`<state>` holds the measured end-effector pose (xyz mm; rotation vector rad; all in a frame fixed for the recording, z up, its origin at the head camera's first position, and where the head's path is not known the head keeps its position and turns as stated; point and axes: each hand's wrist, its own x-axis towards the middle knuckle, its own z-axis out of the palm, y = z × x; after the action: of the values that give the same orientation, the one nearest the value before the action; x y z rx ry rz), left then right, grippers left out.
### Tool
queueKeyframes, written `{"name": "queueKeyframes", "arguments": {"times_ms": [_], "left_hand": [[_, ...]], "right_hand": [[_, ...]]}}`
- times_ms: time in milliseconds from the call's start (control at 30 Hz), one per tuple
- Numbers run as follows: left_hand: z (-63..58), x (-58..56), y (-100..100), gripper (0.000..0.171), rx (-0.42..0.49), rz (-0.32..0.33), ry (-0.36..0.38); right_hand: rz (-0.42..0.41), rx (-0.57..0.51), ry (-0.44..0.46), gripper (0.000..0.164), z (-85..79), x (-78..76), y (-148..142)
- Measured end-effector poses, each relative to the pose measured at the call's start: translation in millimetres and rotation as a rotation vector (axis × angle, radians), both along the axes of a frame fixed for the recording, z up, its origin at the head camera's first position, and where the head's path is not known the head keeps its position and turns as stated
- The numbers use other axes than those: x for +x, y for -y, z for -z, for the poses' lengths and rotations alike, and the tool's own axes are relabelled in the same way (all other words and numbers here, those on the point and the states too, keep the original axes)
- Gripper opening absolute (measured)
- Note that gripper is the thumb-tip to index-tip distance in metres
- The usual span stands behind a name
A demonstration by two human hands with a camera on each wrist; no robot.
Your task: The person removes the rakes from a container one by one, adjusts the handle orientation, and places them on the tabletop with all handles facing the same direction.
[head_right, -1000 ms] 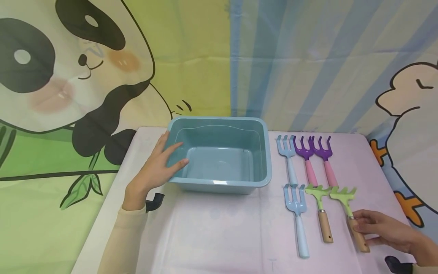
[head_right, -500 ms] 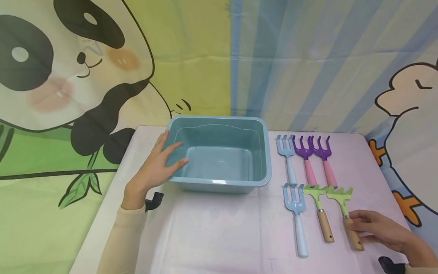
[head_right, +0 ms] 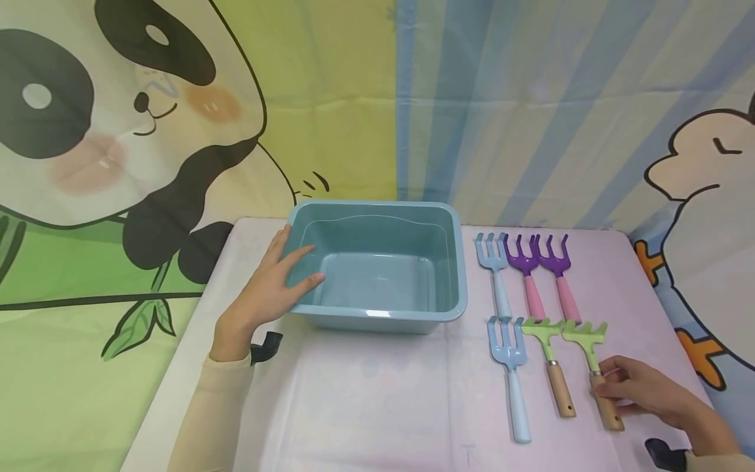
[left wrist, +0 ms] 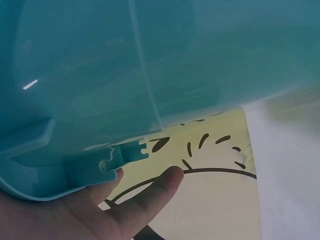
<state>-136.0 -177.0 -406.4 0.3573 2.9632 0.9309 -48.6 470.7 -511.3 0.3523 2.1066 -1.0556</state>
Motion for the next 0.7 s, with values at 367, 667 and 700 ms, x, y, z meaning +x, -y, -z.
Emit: {"name": "queueKeyframes", "arguments": {"times_ms": [367,667,700], "left_hand": [[0.0,-3.2,-1.6,0.085,-0.002,0.012,0.0],[-2.7,-7.2,-0.8,0.089,-0.019,0.021,0.003],[-3.0,-7.3,-0.4,0.089,-0.017,0.022,0.005]], "right_hand": [[0.001,0.054,-0.031,0.061,-2.7,3.5,3.3],[-0.025,0.113,-0.062,0.067,-8.2,-1.9,1.8],[-0.023,0.116,-0.065,0.065,-9.4,-2.5,2.1]]}}
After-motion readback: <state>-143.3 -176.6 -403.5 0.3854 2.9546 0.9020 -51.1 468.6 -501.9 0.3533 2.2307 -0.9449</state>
